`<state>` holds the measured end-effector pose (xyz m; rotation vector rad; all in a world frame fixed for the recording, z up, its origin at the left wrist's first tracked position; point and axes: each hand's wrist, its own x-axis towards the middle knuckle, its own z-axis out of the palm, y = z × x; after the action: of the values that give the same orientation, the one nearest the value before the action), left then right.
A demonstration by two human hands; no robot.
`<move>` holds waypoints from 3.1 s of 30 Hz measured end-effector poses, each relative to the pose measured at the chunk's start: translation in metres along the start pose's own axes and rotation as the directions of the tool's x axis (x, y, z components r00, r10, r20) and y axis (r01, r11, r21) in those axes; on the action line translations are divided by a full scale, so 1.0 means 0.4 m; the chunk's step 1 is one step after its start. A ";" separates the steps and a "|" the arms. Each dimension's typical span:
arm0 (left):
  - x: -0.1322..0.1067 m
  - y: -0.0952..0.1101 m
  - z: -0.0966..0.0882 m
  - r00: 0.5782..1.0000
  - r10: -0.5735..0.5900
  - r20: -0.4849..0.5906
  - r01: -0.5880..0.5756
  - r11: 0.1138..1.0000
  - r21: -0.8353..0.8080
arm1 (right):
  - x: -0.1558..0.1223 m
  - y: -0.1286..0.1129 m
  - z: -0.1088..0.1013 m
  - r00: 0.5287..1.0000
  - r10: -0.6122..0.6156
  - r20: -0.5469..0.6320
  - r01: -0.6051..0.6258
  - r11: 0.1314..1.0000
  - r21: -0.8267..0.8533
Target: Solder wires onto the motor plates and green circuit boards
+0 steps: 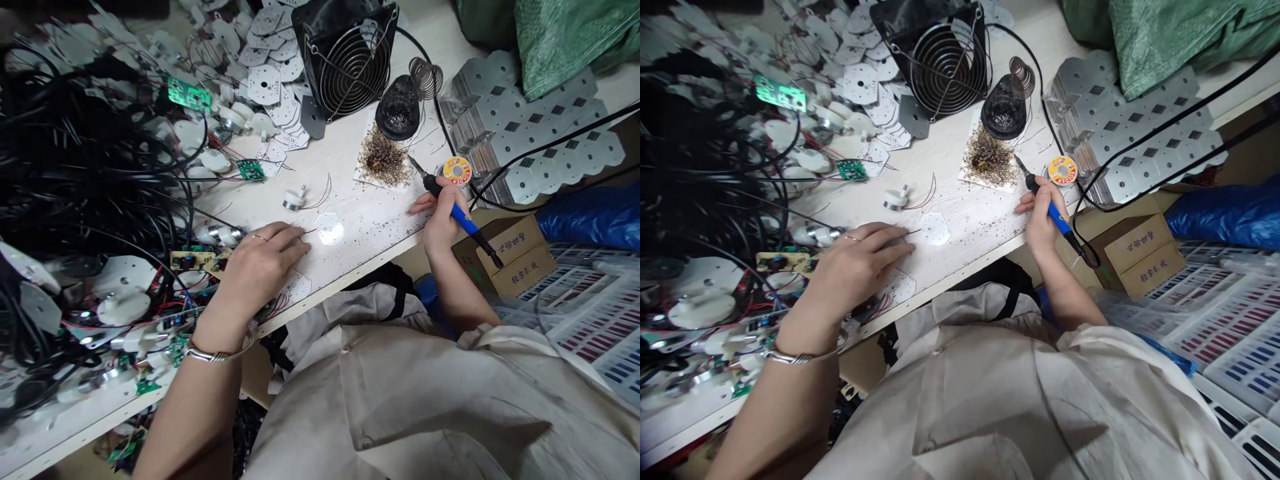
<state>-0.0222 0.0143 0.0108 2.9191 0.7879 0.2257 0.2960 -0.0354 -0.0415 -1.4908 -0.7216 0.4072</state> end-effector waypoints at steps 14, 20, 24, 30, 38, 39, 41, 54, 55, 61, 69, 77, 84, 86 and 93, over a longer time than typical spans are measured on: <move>0.023 0.026 0.044 0.983 -0.134 -0.128 0.148 0.983 0.105 | -0.022 -0.026 0.002 0.992 -0.125 0.028 0.123 0.990 0.066; 0.026 0.052 0.049 0.925 -0.286 -0.252 0.257 0.956 -0.139 | -0.150 -0.112 0.022 0.845 -0.199 0.496 0.185 0.980 0.078; 0.038 0.064 0.065 0.894 -0.404 -0.193 0.373 0.911 -0.177 | -0.178 -0.112 0.053 0.682 -0.276 0.677 0.275 0.955 0.111; 0.043 0.067 0.094 0.872 -0.465 -0.150 0.445 0.883 -0.152 | -0.159 -0.098 0.061 0.602 -0.230 0.765 0.325 0.945 0.029; 0.039 0.070 0.081 0.853 -0.512 -0.104 0.477 0.844 -0.246 | -0.181 -0.109 0.027 0.727 -0.261 0.635 0.280 0.957 0.073; 0.040 0.072 0.082 0.847 -0.522 -0.100 0.485 0.836 -0.256 | -0.183 -0.107 0.023 0.748 -0.234 0.622 0.244 0.967 0.071; 0.040 0.075 0.087 0.838 -0.536 -0.102 0.497 0.826 -0.266 | -0.185 -0.103 0.021 0.770 -0.160 0.618 0.157 0.986 0.060; 0.040 0.077 0.099 0.833 -0.541 -0.115 0.505 0.829 -0.241 | -0.170 -0.101 0.047 0.777 0.102 0.622 -0.197 0.976 0.087; 0.040 0.077 0.100 0.834 -0.541 -0.113 0.503 0.827 -0.250 | -0.169 -0.101 0.048 0.773 0.108 0.625 -0.203 0.976 0.081; 0.039 0.075 0.101 0.855 -0.495 -0.155 0.453 0.858 -0.242 | -0.168 -0.110 0.048 0.775 0.142 0.616 -0.205 0.978 0.033; 0.039 0.069 0.101 0.866 -0.484 -0.127 0.435 0.854 -0.287 | -0.165 -0.104 0.046 0.761 0.123 0.637 -0.177 0.984 0.021; 0.040 0.071 0.086 0.868 -0.486 -0.105 0.432 0.842 -0.322 | -0.162 -0.102 0.043 0.754 0.104 0.649 -0.170 0.985 0.039; 0.040 0.069 0.092 0.872 -0.473 -0.128 0.422 0.858 -0.291 | -0.159 -0.104 0.043 0.739 0.096 0.667 -0.137 0.991 0.009; 0.040 0.069 0.092 0.871 -0.475 -0.122 0.424 0.855 -0.299 | -0.160 -0.104 0.044 0.737 0.085 0.671 -0.136 0.990 0.024; 0.039 0.070 0.088 0.871 -0.474 -0.125 0.417 0.850 -0.321 | -0.179 -0.100 0.038 0.830 -0.082 0.552 -0.019 0.984 0.174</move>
<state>0.0108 -0.0043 -0.0179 2.3828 1.3183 0.5422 0.2262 -0.0737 -0.0166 -1.1911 -1.1400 0.8831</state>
